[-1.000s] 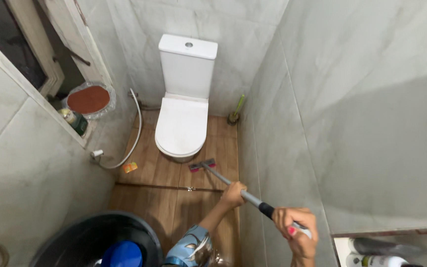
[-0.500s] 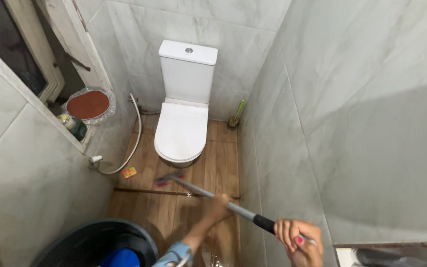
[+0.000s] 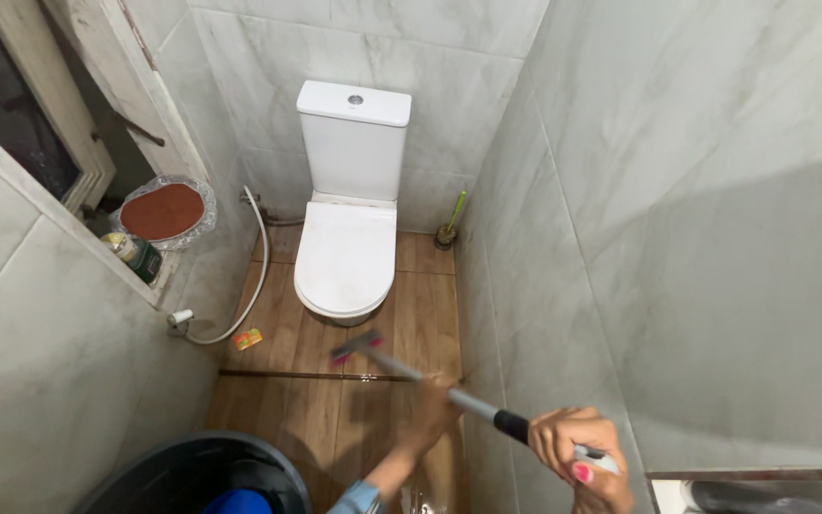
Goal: The person scrubs the tiled bathroom floor using a long-handled brush and wipes the floor and lower wall edges by hand with a cloth before moving a bucket of water.
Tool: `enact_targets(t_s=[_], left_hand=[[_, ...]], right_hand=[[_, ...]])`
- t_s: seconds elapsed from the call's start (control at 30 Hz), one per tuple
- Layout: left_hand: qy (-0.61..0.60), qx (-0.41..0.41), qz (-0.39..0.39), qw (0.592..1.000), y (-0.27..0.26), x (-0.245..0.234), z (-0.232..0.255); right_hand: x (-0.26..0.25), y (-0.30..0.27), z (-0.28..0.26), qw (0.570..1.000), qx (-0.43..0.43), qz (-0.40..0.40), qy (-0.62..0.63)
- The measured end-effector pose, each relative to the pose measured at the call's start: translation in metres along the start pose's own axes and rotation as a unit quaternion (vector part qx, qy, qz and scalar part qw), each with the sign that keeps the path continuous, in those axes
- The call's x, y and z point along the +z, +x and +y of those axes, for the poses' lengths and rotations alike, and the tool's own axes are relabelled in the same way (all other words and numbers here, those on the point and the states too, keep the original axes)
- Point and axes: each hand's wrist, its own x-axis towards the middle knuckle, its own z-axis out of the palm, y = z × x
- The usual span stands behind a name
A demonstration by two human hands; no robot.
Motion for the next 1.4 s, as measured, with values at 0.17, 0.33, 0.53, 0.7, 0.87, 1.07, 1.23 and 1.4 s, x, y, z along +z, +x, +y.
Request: enact_targets(t_s=[0.17, 0.33, 0.53, 0.7, 0.87, 1.07, 1.23, 1.4], left_hand=[[0.075, -0.108, -0.123, 0.984, -0.033, -0.018, -0.054], [0.037, 0.034, -0.082, 0.995, -0.035, 0.025, -0.065], [0.007, 0.138, -0.136, 0.981, 0.021, 0.078, -0.058], [0.018, -0.026, -0.110, 0.993, 0.003, 0.084, -0.005], [0.019, -0.037, -0.053, 0.998, -0.035, 0.027, 0.058], [0.023, -0.048, -0.044, 0.998, -0.046, 0.043, 0.023], [0.017, 0.049, -0.123, 0.991, -0.010, 0.065, -0.047], [0.040, 0.058, -0.130, 0.989, 0.033, 0.134, -0.045]], right_hand=[[0.005, -0.017, 0.019, 0.999, 0.020, -0.021, 0.037], [-0.012, -0.050, 0.016, 1.000, -0.005, 0.020, -0.005], [-0.013, -0.058, 0.026, 0.991, -0.040, 0.088, -0.090], [-0.029, -0.061, -0.020, 0.993, -0.015, 0.111, -0.037], [-0.025, -0.061, -0.039, 0.982, -0.110, 0.133, 0.074], [-0.018, -0.072, -0.026, 0.980, -0.152, 0.125, 0.041], [0.008, -0.081, 0.058, 0.901, -0.214, 0.243, -0.287], [-0.067, -0.103, 0.049, 0.941, -0.155, 0.299, -0.043]])
